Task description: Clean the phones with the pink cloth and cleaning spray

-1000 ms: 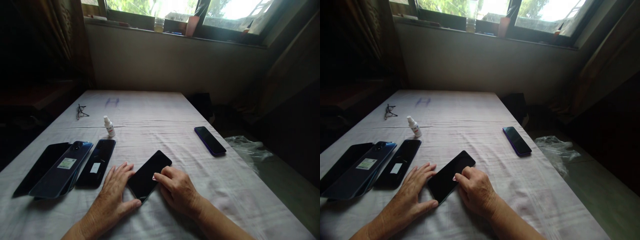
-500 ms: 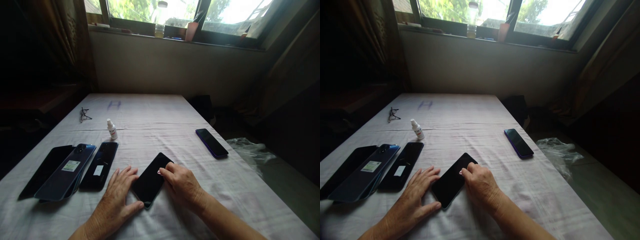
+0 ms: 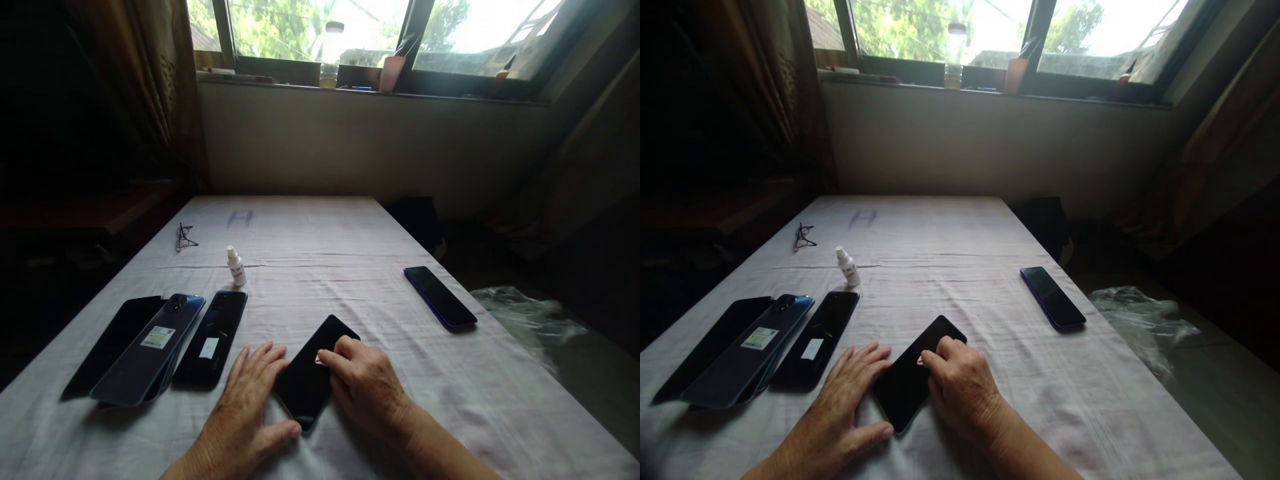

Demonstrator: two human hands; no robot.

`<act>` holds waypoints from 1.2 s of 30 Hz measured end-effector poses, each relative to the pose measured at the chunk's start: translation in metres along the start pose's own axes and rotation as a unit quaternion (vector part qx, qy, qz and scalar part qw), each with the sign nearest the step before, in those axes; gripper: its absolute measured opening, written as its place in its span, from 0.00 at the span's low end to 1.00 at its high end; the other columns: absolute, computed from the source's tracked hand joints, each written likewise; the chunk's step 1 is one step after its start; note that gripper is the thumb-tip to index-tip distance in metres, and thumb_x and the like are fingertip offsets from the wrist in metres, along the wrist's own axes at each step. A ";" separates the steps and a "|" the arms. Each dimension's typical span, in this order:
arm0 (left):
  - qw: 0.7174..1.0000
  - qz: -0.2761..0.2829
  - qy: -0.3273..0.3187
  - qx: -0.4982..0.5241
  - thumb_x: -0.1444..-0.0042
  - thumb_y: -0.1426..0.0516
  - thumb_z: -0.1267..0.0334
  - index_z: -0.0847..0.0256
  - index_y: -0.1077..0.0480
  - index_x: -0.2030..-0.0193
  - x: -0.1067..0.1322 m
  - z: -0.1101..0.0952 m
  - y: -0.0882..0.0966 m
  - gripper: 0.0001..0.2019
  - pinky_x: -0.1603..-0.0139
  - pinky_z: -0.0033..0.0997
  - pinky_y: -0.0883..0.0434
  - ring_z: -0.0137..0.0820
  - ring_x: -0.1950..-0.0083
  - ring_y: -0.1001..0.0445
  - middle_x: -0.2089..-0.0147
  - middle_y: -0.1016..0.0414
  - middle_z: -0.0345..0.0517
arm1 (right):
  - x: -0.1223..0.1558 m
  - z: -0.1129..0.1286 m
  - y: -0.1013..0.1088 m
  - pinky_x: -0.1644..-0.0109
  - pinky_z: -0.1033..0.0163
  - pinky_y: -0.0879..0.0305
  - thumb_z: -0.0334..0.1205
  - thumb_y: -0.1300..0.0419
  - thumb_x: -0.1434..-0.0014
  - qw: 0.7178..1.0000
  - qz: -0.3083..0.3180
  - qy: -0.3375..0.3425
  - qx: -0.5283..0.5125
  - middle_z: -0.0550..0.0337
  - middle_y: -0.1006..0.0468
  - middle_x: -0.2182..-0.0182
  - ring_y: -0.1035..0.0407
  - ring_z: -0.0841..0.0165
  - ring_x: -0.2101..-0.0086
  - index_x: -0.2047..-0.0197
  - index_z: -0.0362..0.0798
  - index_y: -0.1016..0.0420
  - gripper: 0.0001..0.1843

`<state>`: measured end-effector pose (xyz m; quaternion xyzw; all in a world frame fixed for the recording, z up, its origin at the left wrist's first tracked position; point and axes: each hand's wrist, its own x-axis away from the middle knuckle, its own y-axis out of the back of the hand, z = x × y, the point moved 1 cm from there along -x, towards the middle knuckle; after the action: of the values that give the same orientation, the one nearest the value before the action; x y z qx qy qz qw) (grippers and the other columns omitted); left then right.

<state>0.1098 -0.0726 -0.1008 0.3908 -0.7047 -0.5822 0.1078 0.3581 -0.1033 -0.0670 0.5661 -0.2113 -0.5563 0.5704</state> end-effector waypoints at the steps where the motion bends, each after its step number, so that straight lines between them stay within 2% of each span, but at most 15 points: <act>1: 1.000 -0.001 -0.002 -0.003 0.50 0.31 0.51 0.54 0.36 0.36 0.000 -0.001 0.000 0.36 0.30 0.64 0.40 0.54 0.30 0.34 0.31 0.31 0.54 | -0.001 -0.005 0.001 0.67 0.65 0.38 0.27 0.44 0.42 1.000 -0.005 -0.016 0.016 0.58 0.24 0.67 0.30 0.68 0.70 0.55 0.52 0.21 0.17; 4: 1.000 -0.019 -0.009 -0.016 0.52 0.30 0.46 0.56 0.39 0.34 0.000 -0.006 -0.003 0.41 0.29 0.64 0.40 0.54 0.31 0.34 0.31 0.32 0.57 | -0.003 -0.019 0.002 0.67 0.65 0.38 0.28 0.44 0.43 0.996 -0.014 -0.062 0.068 0.58 0.23 0.67 0.29 0.67 0.69 0.53 0.52 0.20 0.18; 6: 0.999 -0.038 -0.005 -0.028 0.54 0.30 0.44 0.57 0.40 0.34 0.000 -0.009 -0.006 0.44 0.29 0.64 0.42 0.55 0.31 0.33 0.31 0.32 0.59 | -0.002 -0.020 0.002 0.67 0.64 0.38 0.28 0.44 0.43 0.994 -0.015 -0.070 0.079 0.57 0.23 0.67 0.29 0.66 0.69 0.52 0.51 0.20 0.18; 10: 0.997 -0.061 0.000 -0.047 0.57 0.29 0.43 0.59 0.41 0.35 0.000 -0.014 -0.013 0.46 0.28 0.63 0.44 0.56 0.32 0.33 0.31 0.32 0.62 | 0.002 -0.004 0.001 0.67 0.64 0.38 0.28 0.43 0.44 1.000 -0.002 -0.013 0.028 0.58 0.24 0.68 0.30 0.67 0.71 0.53 0.50 0.21 0.17; 14: 0.997 -0.059 0.010 -0.056 0.55 0.30 0.46 0.58 0.43 0.34 0.000 -0.016 -0.015 0.45 0.27 0.61 0.47 0.55 0.31 0.33 0.31 0.32 0.60 | 0.003 0.008 0.001 0.68 0.63 0.38 0.28 0.44 0.43 1.000 -0.001 0.017 -0.003 0.58 0.25 0.69 0.31 0.67 0.72 0.55 0.50 0.20 0.16; 21: 0.993 -0.067 -0.014 -0.091 0.55 0.33 0.53 0.62 0.42 0.34 -0.004 -0.020 -0.010 0.43 0.23 0.51 0.59 0.49 0.31 0.34 0.32 0.31 0.59 | 0.000 -0.022 0.006 0.67 0.64 0.38 0.28 0.44 0.43 0.996 -0.017 -0.067 0.059 0.58 0.23 0.67 0.28 0.66 0.70 0.54 0.51 0.19 0.18; 24: 0.993 -0.065 -0.017 -0.094 0.55 0.35 0.57 0.62 0.43 0.33 -0.004 -0.021 -0.008 0.42 0.23 0.48 0.61 0.47 0.30 0.35 0.32 0.31 0.57 | 0.001 -0.019 0.006 0.66 0.64 0.38 0.31 0.43 0.39 0.995 -0.012 -0.074 0.060 0.58 0.24 0.67 0.28 0.66 0.69 0.53 0.50 0.19 0.15; 30: 0.995 -0.054 -0.011 -0.086 0.54 0.38 0.62 0.62 0.44 0.31 -0.004 -0.020 -0.006 0.42 0.23 0.49 0.57 0.45 0.29 0.37 0.31 0.33 0.54 | 0.002 0.009 0.000 0.68 0.65 0.41 0.31 0.44 0.35 1.000 -0.011 0.011 0.014 0.59 0.25 0.69 0.32 0.69 0.72 0.54 0.49 0.20 0.12; 36: 0.995 -0.046 -0.023 -0.085 0.53 0.38 0.62 0.63 0.44 0.31 -0.005 -0.020 -0.001 0.41 0.24 0.51 0.52 0.45 0.29 0.36 0.32 0.31 0.56 | -0.001 -0.008 0.000 0.66 0.65 0.41 0.32 0.45 0.32 0.997 -0.048 -0.047 0.032 0.59 0.24 0.69 0.30 0.69 0.70 0.56 0.49 0.19 0.12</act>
<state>0.1257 -0.0838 -0.0938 0.3987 -0.6360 -0.6535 0.0971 0.3653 -0.0992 -0.0685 0.5673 -0.2280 -0.6020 0.5137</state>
